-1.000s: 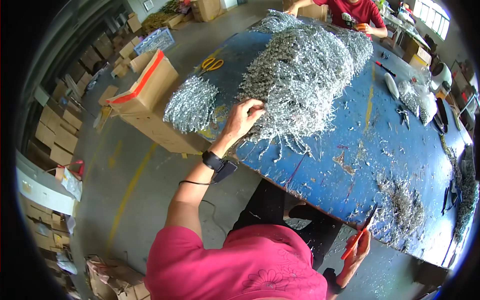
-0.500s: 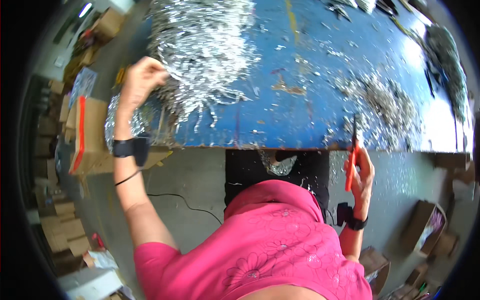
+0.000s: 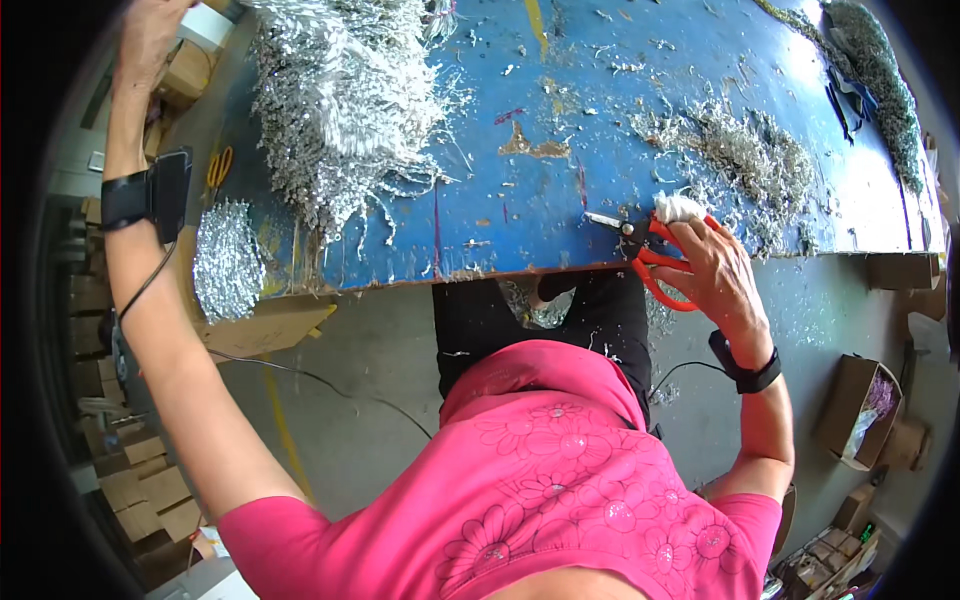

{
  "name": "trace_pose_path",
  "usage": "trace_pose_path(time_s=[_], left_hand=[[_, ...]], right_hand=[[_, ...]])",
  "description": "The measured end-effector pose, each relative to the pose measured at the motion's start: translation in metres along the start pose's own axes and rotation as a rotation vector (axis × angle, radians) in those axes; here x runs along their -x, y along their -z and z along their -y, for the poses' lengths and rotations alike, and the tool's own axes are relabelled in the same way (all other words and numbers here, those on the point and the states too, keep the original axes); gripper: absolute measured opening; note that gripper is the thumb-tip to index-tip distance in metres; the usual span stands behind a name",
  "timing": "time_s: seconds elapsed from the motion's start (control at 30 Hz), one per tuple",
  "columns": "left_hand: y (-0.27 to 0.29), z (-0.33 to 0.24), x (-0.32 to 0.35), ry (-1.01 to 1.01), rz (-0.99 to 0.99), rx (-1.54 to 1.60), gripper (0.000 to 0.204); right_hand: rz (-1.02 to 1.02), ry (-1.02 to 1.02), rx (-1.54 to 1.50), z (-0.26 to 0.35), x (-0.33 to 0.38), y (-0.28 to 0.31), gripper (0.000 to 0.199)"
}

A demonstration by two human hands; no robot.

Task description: Trim excess material and inspect silver tinsel garlands using scissors at a manufacturing workbench.

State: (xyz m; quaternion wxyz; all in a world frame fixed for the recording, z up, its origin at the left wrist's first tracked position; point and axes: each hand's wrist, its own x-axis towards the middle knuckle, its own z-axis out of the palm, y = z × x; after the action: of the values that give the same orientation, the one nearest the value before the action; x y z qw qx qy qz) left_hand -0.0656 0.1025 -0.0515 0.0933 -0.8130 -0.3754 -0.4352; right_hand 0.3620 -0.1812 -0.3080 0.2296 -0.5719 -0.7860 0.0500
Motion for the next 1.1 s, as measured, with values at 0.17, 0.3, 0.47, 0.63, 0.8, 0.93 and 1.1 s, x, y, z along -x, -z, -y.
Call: trace_pose_path(time_s=[0.17, 0.3, 0.47, 0.63, 0.8, 0.93, 1.1], left_hand=[[0.028, 0.048, 0.010, 0.170, 0.363, 0.098, 0.020], [0.026, -0.008, 0.030, 0.157, 0.387, 0.154, 0.020], [-0.036, -0.136, 0.068, 0.141, 0.639, 0.534, 0.018], [-0.060, -0.154, 0.094, 0.170, 0.721, 0.812, 0.015], [-0.067, -0.129, 0.119, 0.202, 0.587, 0.763, 0.013], [-0.060, -0.112, 0.128, 0.342, 0.549, 0.771, 0.012], [-0.057, -0.134, 0.133, 0.137, 0.491, 0.667, 0.010]], right_hand=[[0.052, -0.025, 0.062, -0.033, -0.004, 0.027, 0.049], [0.123, -0.297, 0.235, -0.051, 0.003, 0.039, 0.049], [-0.190, -0.108, -0.127, 0.024, -0.044, 0.045, 0.065], [-0.283, 0.194, -0.715, 0.084, -0.112, 0.006, 0.066], [0.242, -0.170, -1.099, 0.068, -0.092, -0.007, 0.032], [0.241, -0.415, -1.020, 0.057, -0.060, -0.017, 0.025], [0.205, -0.362, -0.508, 0.055, -0.030, -0.020, 0.021]])
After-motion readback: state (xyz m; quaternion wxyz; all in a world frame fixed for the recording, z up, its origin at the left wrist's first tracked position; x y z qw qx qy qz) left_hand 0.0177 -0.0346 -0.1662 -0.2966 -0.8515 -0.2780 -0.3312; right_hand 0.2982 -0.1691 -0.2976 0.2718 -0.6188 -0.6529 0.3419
